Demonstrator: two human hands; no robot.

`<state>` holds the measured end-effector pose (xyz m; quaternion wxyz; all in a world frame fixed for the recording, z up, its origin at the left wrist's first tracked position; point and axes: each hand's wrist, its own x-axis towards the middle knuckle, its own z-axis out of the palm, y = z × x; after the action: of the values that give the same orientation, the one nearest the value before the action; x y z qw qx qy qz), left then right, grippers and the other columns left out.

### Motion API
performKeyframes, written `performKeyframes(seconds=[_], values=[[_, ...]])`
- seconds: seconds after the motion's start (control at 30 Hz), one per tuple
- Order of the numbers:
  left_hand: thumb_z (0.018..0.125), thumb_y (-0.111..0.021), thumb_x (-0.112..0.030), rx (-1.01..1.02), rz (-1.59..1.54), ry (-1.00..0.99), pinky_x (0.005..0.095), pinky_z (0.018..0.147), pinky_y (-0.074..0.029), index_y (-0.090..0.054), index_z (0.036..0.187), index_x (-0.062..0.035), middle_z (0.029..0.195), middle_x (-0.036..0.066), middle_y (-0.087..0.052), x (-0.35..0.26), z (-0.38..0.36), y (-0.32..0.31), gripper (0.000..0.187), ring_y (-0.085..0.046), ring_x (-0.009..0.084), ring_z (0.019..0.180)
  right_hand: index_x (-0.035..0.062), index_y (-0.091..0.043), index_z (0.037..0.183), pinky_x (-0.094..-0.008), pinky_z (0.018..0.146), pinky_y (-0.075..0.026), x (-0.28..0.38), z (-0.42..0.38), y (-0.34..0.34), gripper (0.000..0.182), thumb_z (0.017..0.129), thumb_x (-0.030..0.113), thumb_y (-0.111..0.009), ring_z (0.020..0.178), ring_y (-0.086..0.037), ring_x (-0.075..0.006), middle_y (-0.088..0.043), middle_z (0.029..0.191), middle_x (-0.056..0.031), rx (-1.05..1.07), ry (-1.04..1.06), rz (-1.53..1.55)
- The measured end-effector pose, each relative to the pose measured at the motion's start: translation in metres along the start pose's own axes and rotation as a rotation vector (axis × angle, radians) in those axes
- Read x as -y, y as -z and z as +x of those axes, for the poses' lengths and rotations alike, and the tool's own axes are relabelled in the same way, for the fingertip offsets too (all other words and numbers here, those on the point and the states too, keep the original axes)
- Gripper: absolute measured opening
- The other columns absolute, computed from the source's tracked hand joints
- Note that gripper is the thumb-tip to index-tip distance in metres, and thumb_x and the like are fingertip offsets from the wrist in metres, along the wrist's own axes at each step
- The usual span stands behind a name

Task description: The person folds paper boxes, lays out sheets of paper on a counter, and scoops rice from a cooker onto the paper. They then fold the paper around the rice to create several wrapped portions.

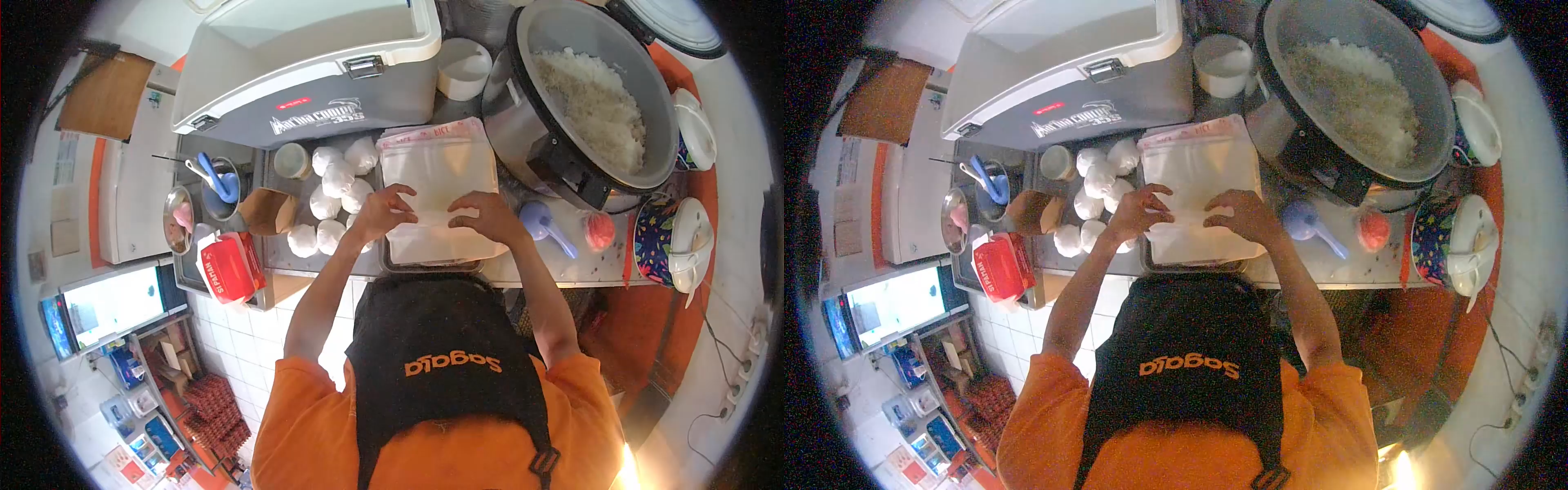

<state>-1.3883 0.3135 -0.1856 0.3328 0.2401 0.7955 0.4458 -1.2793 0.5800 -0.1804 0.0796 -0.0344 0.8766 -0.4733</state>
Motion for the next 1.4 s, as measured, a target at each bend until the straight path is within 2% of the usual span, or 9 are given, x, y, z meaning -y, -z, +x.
performKeyframes(seconds=[0.03,0.13,0.53,0.87,0.97,1.07,1.17,1.33,1.4], values=[[0.081,-0.083,-0.010,-0.004,-0.009,0.025,0.0309,0.081,-0.055,-0.065,0.119,-0.0034,0.087,0.009,-0.077,-0.005,0.000,-0.001,0.043,-0.072,0.0150,0.084,0.0042,-0.075,0.099,-0.0360,0.083,-0.055,-0.016,0.001,-0.008,0.025,0.081,0.021,-0.080,0.082,-0.072,-0.0238,-0.075,0.089,-0.0111,-0.062,0.135,0.010],[0.083,-0.082,-0.013,0.007,-0.090,0.103,0.0323,0.084,-0.055,-0.067,0.118,-0.0045,0.088,0.007,-0.076,0.002,0.003,-0.001,0.039,-0.071,0.0143,0.086,0.0060,-0.075,0.091,-0.0402,0.084,-0.056,-0.025,0.008,-0.007,0.022,0.082,0.026,-0.078,0.087,-0.072,-0.0263,-0.076,0.092,-0.0114,0.060,-0.099,0.051],[0.090,-0.074,-0.015,0.004,-0.091,0.000,0.0331,0.090,-0.054,-0.074,0.102,-0.0013,0.099,0.008,-0.076,0.022,0.017,0.001,0.018,-0.071,0.0163,0.095,0.0026,-0.073,0.101,-0.0334,0.080,-0.056,-0.028,0.024,-0.001,0.028,0.085,0.025,-0.078,0.085,-0.071,-0.0198,-0.075,0.093,-0.0109,0.151,-0.213,0.067],[0.092,-0.071,-0.015,-0.201,-0.062,-0.068,0.0336,0.086,-0.057,-0.072,0.103,0.0008,0.092,0.010,-0.075,0.037,0.026,-0.013,0.019,-0.072,0.0200,0.091,0.0054,-0.073,0.102,-0.0439,0.088,-0.055,-0.026,0.010,-0.004,0.042,0.083,0.042,-0.074,0.097,-0.070,-0.0344,-0.074,0.103,-0.0156,0.115,-0.178,-0.034],[0.088,-0.073,-0.012,-0.251,-0.022,0.073,0.0365,0.093,-0.054,-0.071,0.108,-0.0013,0.107,0.012,-0.073,0.054,0.028,-0.020,0.023,-0.069,0.0252,0.103,0.0041,-0.073,0.103,-0.0448,0.087,-0.054,-0.065,0.007,-0.012,0.045,0.083,0.044,-0.076,0.097,-0.069,-0.0350,-0.073,0.102,-0.0176,0.025,-0.207,-0.149],[0.084,-0.070,-0.009,-0.600,0.779,-0.393,0.0404,0.103,-0.048,-0.067,0.119,-0.0044,0.127,0.014,-0.064,0.001,0.004,-0.039,0.036,-0.060,0.0295,0.121,0.0014,-0.072,0.099,-0.0439,0.080,-0.053,-0.072,0.009,-0.018,0.045,0.081,0.041,-0.081,0.089,-0.070,-0.0322,-0.072,0.092,-0.0189,-0.134,-0.245,-0.177],[0.083,-0.065,-0.008,-0.069,0.861,-0.689,0.0436,0.111,-0.041,-0.060,0.129,-0.0046,0.140,0.013,-0.054,0.028,0.005,-0.063,0.046,-0.049,0.0296,0.133,0.0030,-0.073,0.097,-0.0460,0.078,-0.053,-0.107,0.012,-0.040,0.046,0.080,0.046,-0.080,0.087,-0.070,-0.0361,-0.072,0.089,-0.0187,-0.284,-0.373,-0.085],[0.086,-0.059,-0.006,-0.165,0.718,-0.567,0.0450,0.112,-0.041,-0.056,0.132,0.0011,0.137,0.015,-0.056,0.034,0.008,-0.088,0.047,-0.050,0.0312,0.133,0.0050,-0.072,0.096,-0.0470,0.074,-0.053,-0.044,-0.019,-0.014,0.043,0.079,0.044,-0.080,0.077,-0.070,-0.0359,-0.071,0.078,-0.0155,-0.545,-0.234,-0.262],[0.086,-0.059,-0.004,-0.235,0.680,-0.548,0.0449,0.112,-0.041,-0.056,0.132,0.0019,0.137,0.015,-0.057,0.032,0.010,-0.089,0.047,-0.050,0.0318,0.132,0.0075,-0.070,0.104,-0.0483,0.077,-0.055,-0.052,-0.045,-0.003,0.044,0.083,0.046,-0.075,0.087,-0.070,-0.0361,-0.071,0.094,-0.0162,-0.124,-0.394,-0.363]])
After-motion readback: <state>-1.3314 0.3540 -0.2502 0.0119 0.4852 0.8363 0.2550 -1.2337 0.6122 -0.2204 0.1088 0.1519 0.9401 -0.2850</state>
